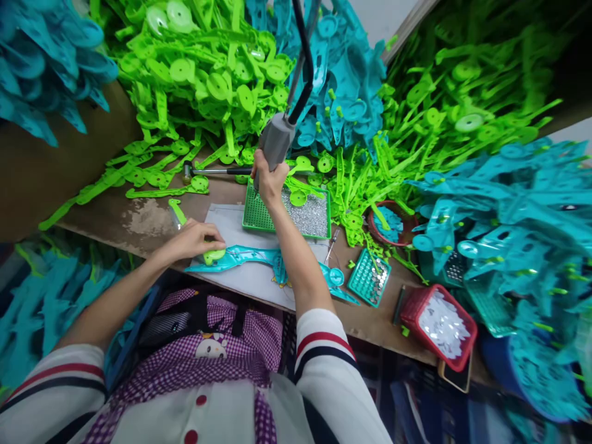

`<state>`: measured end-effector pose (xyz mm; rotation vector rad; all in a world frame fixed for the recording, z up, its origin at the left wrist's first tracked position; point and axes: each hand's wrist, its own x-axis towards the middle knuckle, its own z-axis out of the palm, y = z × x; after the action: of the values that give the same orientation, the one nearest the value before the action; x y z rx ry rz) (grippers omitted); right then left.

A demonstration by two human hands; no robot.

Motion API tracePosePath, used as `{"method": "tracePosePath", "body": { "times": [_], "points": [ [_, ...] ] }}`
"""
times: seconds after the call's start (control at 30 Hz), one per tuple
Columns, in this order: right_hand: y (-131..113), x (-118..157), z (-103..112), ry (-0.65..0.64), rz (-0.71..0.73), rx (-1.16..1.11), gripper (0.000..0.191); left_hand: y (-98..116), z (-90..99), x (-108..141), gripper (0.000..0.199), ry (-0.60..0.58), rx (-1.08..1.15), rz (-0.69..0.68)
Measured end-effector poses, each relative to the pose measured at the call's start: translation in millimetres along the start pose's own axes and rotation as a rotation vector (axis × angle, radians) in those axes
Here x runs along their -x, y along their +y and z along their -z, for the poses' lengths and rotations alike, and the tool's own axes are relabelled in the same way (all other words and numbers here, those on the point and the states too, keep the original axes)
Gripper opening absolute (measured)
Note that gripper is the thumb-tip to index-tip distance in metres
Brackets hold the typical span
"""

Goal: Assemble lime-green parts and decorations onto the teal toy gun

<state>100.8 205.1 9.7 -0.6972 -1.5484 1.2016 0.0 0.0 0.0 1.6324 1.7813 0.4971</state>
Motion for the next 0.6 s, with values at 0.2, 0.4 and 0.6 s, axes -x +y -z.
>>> {"method": "tracePosePath", "body": {
  "times": [0.2,0.4,0.6],
  "points": [
    [1.7,-0.7,2.5,0.02,0.01,-0.046,0.052,-4.0,3.3,-5.4,0.02,-0.054,-0.015,-0.067],
    [6.6,0.0,2.5,-0.031,0.006,0.041,0.05,-4.9,4.1,-6.9,0.022,-0.063,-0.008,-0.073],
    [0.4,-2.5,2.1,-0.036,-0.056,-0.023,0.055,-3.0,5.8,-7.7,0.018,-0.096,-0.005,-0.04]
  ]
}}
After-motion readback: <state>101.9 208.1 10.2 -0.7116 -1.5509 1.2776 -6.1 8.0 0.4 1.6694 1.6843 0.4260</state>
